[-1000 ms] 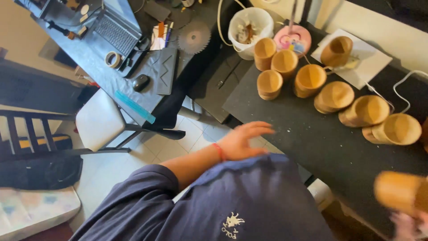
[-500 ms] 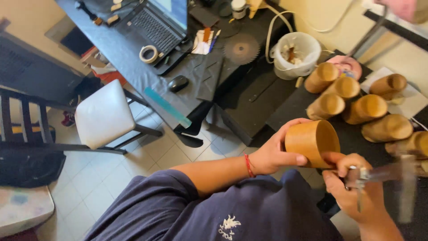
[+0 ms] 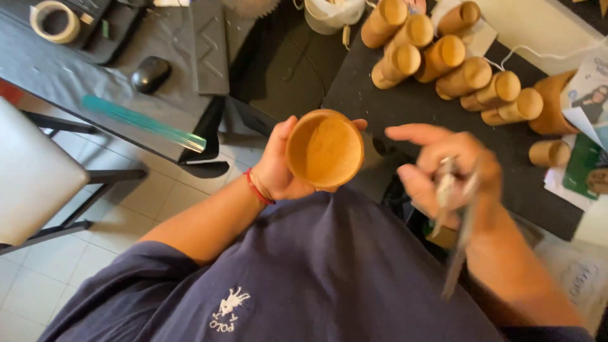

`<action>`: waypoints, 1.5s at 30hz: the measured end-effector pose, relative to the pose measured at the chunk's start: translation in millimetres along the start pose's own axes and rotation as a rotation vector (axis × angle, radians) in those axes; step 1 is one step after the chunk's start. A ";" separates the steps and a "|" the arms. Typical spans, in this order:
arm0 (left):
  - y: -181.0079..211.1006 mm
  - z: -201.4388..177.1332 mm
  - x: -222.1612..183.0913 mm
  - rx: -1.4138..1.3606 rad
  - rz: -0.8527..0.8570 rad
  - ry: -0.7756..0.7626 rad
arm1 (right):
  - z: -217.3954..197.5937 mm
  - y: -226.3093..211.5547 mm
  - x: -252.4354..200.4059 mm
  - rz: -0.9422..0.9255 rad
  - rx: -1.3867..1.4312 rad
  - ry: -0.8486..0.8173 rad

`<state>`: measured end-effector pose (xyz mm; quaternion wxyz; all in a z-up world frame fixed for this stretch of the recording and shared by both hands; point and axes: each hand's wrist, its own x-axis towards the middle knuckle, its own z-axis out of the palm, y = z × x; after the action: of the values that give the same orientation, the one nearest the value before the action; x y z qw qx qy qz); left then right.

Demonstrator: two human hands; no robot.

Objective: Measuring wooden cups with a caliper, inspecting them, and checking the fit of nested wooden components.

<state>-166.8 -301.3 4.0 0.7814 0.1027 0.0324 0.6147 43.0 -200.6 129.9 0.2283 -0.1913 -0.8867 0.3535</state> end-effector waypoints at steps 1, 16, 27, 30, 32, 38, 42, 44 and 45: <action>1.7 0.6 -2.4 -0.013 -0.023 -0.008 | -5.5 -2.2 -2.6 0.003 0.014 0.047; 11.0 0.7 15.3 -0.199 -0.328 -0.176 | -31.8 -12.6 -62.0 0.703 0.004 0.203; 37.1 51.8 10.7 1.335 0.261 -0.179 | -24.2 -22.0 -68.8 0.588 -0.049 0.232; 41.6 63.4 8.3 1.545 0.271 -0.233 | -24.0 -31.2 -69.3 0.554 -0.223 0.226; 41.6 67.8 6.1 1.624 0.244 -0.262 | -25.2 -36.1 -71.9 0.544 -0.297 0.229; 31.0 68.1 5.7 1.179 -0.281 -0.210 | -39.5 -48.1 -78.3 0.380 -0.485 0.150; 22.4 55.9 4.0 1.001 -0.383 -0.214 | -45.4 -51.6 -77.2 0.371 -0.604 0.036; 21.3 45.5 0.3 0.987 -0.373 -0.264 | -44.6 -50.0 -77.9 0.379 -0.637 -0.003; 20.3 36.5 -2.5 0.950 -0.325 -0.322 | -42.8 -49.9 -76.5 0.372 -0.603 -0.004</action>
<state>-180.3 -303.6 43.5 0.7291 0.5325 0.2025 0.3794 120.2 -249.6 172.6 0.0918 -0.4075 -0.9017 0.1115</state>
